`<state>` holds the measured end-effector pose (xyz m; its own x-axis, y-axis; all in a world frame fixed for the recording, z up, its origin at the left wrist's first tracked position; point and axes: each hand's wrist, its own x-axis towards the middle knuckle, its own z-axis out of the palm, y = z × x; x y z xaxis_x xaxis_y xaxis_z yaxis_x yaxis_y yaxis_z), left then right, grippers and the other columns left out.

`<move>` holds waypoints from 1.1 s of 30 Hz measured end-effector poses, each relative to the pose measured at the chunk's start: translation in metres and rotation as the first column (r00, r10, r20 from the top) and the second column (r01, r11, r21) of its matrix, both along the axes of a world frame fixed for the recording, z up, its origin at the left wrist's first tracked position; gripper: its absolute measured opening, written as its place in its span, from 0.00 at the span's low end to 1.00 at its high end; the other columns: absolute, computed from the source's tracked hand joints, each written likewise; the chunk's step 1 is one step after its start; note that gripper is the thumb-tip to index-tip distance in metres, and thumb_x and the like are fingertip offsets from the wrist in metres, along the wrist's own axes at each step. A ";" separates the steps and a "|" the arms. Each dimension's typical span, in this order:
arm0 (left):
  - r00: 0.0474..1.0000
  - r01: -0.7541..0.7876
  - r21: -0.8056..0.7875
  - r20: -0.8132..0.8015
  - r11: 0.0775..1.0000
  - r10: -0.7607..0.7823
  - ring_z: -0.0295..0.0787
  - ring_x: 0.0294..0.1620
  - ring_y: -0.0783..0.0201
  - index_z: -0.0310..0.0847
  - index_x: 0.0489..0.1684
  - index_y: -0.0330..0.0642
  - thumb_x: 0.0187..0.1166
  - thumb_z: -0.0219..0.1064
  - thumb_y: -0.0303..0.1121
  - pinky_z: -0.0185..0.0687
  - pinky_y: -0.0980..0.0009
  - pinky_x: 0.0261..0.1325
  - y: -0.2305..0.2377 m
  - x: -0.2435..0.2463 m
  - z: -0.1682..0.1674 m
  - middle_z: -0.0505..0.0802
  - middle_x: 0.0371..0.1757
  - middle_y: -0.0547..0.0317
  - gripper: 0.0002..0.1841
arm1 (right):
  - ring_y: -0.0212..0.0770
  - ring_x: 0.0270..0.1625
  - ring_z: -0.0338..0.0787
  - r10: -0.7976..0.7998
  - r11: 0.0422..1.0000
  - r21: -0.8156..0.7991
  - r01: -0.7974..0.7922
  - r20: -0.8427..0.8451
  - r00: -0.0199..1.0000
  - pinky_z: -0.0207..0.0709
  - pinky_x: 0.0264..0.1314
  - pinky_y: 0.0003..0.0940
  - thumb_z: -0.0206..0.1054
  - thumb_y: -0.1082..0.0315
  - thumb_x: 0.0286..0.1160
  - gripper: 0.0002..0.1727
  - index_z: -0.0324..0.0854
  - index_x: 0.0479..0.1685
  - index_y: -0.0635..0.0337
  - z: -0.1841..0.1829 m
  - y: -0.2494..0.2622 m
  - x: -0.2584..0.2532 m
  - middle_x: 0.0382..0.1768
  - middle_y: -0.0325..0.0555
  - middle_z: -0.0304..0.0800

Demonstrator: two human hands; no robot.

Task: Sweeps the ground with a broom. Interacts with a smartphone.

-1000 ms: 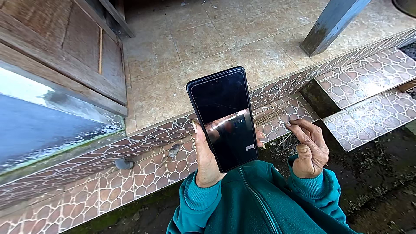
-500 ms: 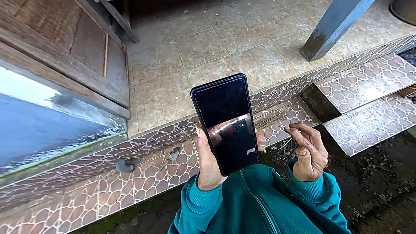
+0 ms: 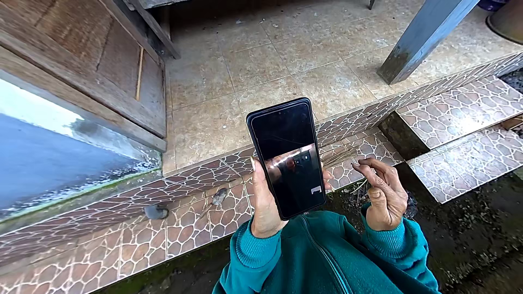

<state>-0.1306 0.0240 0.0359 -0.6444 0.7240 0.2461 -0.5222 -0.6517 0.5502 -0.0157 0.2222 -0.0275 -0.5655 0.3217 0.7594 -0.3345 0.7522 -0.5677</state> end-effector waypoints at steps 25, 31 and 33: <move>1.000 -0.001 0.019 -0.004 1.000 0.001 0.93 0.54 0.46 0.83 0.66 0.44 0.71 0.52 0.77 0.90 0.52 0.57 0.000 -0.005 -0.001 0.92 0.55 0.39 0.45 | 0.36 0.73 0.80 -0.002 1.000 -0.004 0.002 0.011 1.000 0.71 0.78 0.29 0.40 0.41 0.94 0.32 0.89 0.66 0.47 -0.002 0.000 -0.004 0.64 0.47 0.87; 0.999 -0.023 0.003 -0.023 1.000 0.023 0.93 0.55 0.46 0.84 0.65 0.44 0.72 0.50 0.78 0.90 0.51 0.58 -0.008 -0.008 -0.003 0.93 0.56 0.39 0.45 | 0.34 0.69 0.84 -0.030 0.997 -0.074 0.036 0.082 0.996 0.77 0.74 0.28 0.44 0.43 0.94 0.33 0.90 0.62 0.56 -0.010 0.003 -0.001 0.61 0.51 0.89; 0.999 -0.043 -0.017 -0.025 0.999 0.043 0.93 0.54 0.46 0.84 0.64 0.44 0.72 0.50 0.78 0.90 0.51 0.56 -0.014 -0.010 -0.004 0.93 0.55 0.40 0.45 | 0.35 0.64 0.88 -0.057 0.991 -0.105 0.079 0.201 0.978 0.81 0.69 0.28 0.46 0.44 0.94 0.33 0.91 0.59 0.62 -0.021 0.006 0.002 0.57 0.56 0.91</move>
<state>-0.1411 0.0099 0.0319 -0.6689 0.7001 0.2498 -0.4803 -0.6635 0.5736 -0.0139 0.2278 -0.0483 -0.6745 0.4410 0.5921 -0.1580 0.6972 -0.6992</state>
